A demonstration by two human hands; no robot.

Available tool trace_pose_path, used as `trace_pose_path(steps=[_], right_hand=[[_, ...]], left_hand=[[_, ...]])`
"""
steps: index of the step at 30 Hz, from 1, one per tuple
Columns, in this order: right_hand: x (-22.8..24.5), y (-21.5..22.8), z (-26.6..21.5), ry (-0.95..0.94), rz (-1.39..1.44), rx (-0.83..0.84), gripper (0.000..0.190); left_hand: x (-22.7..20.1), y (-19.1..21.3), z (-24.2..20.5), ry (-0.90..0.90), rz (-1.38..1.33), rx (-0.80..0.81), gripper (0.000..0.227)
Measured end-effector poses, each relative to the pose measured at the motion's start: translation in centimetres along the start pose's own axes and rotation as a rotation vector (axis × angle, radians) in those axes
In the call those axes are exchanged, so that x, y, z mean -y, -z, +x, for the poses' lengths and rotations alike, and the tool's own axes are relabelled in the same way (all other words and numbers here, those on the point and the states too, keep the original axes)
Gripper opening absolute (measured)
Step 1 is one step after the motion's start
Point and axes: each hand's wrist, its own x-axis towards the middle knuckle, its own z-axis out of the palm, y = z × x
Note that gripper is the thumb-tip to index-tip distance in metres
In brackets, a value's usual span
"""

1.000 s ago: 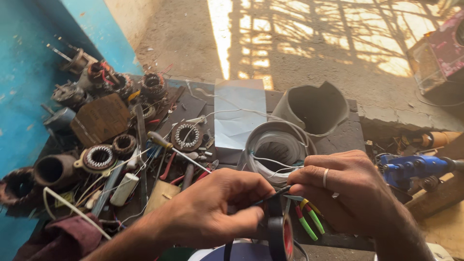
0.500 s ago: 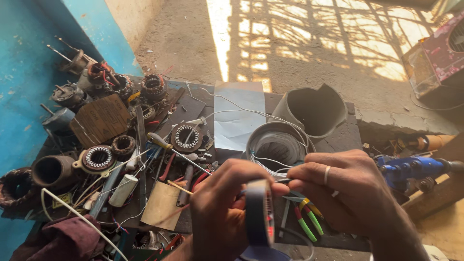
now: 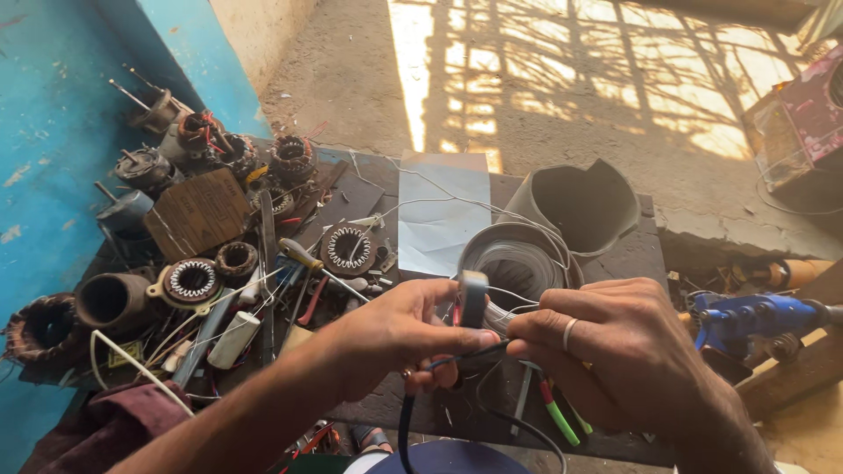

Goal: The person strips insulation from a black wire using a knife, then wraps the exposed end with electrical tape. They then strip a white wire and twist its strands together. Finally, they strip a yellow wire and twist its strands.

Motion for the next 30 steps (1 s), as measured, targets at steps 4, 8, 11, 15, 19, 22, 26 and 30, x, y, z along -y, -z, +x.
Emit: trace_pose_path(steps=[4, 8, 11, 15, 19, 22, 26, 30], right_hand=[[0.0, 0.3, -0.1, 0.024, 0.065, -0.040, 0.009], [0.1, 0.5, 0.0, -0.001, 0.099, -0.050, 0.010], [-0.1, 0.8, 0.0, -0.011, 0.131, -0.056, 0.011], [-0.4, 0.9, -0.1, -0.001, 0.119, -0.050, 0.010], [-0.5, 0.9, -0.3, 0.002, 0.154, -0.042, 0.012], [-0.7, 0.9, -0.4, -0.001, 0.156, -0.054, 0.011], [-0.9, 0.8, -0.5, -0.018, 0.141, -0.072, 0.011], [-1.2, 0.8, -0.8, -0.042, 0.161, -0.070, 0.011]], left_hand=[[-0.8, -1.8, -1.6, -0.144, 0.288, -0.279, 0.058], [-1.1, -3.4, -2.8, -0.222, 0.412, -0.383, 0.031], [-1.2, -3.4, -3.6, -0.225, 0.386, -0.272, 0.023], [-1.5, -2.7, -4.8, -0.259, 0.337, 0.032, 0.020], [-1.3, -2.8, -4.8, -0.259, 0.531, 0.057, 0.025], [-0.9, -3.0, -3.8, -0.392, 0.652, 0.032, 0.024], [0.5, -4.3, -2.2, -0.829, 0.804, -0.340, 0.027], [1.2, -5.7, -1.6, -0.929, 0.753, -0.687, 0.013]])
